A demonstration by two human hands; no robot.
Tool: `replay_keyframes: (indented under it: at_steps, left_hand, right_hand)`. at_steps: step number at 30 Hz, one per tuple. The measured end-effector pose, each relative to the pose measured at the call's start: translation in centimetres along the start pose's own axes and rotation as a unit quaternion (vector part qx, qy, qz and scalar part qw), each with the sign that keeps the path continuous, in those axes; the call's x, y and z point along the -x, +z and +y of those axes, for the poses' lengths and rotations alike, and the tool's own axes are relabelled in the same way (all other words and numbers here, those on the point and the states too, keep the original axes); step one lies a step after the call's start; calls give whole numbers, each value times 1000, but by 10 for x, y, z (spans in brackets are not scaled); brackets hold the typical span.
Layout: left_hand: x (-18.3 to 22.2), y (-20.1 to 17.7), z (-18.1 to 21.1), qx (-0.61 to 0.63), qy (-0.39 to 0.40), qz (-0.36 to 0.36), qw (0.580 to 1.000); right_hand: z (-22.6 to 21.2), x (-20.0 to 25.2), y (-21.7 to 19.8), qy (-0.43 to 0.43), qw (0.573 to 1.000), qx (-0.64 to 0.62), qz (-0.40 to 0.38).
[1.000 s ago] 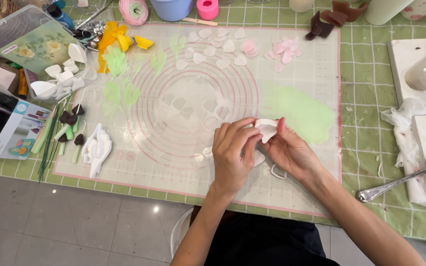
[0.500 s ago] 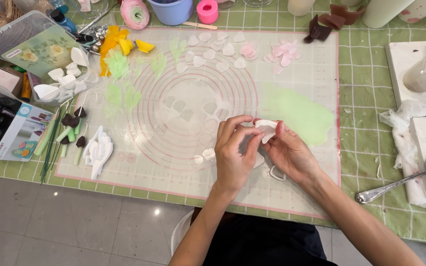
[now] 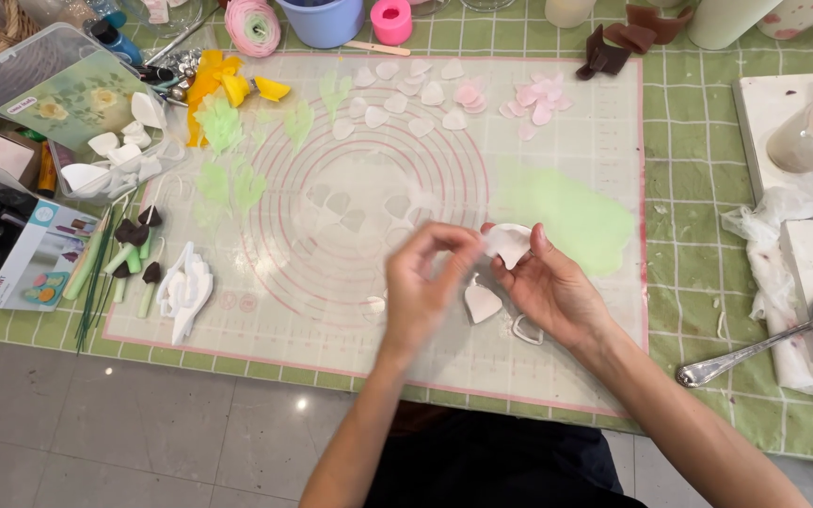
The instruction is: The recorder is shaping and molding wax pieces to create flower petals for decorative candles.
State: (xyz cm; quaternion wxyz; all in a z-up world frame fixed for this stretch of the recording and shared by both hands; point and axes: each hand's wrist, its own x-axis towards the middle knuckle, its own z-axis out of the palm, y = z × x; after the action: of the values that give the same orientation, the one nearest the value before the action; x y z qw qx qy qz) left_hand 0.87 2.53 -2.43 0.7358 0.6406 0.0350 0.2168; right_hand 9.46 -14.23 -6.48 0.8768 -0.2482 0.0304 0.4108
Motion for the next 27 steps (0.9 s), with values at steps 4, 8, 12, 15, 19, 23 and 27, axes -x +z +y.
replay_keyframes:
  at_steps: [4, 8, 12, 15, 19, 23, 27]
  left_hand:
    - [-55, -42, -6, -10, -21, 61, 998]
    - [-132, -105, -27, -66, 3, 102, 993]
    - [-195, -141, -51, -160, -24, 126, 979]
    - [-232, -144, -79, -242, -8, 143, 960]
    - [-255, -133, -97, -298, 19, 150, 942]
    - [-255, -130, -102, -365, 39, 176, 913]
    - [-215, -111, -81, -409, 197, 126, 882]
  right_hand:
    - [-2, 0, 0, 14, 1000, 4, -6]
    - [-2, 1, 5, 13, 1000, 10, 18]
    - [-2, 1, 4, 6, 999, 19, 31]
    - [-2, 0, 3, 12, 999, 7, 31]
    - [-6, 0, 5, 7, 1000, -10, 22]
    - [-11, 2, 10, -21, 998, 2, 53]
    - [-14, -2, -21, -43, 997, -60, 9]
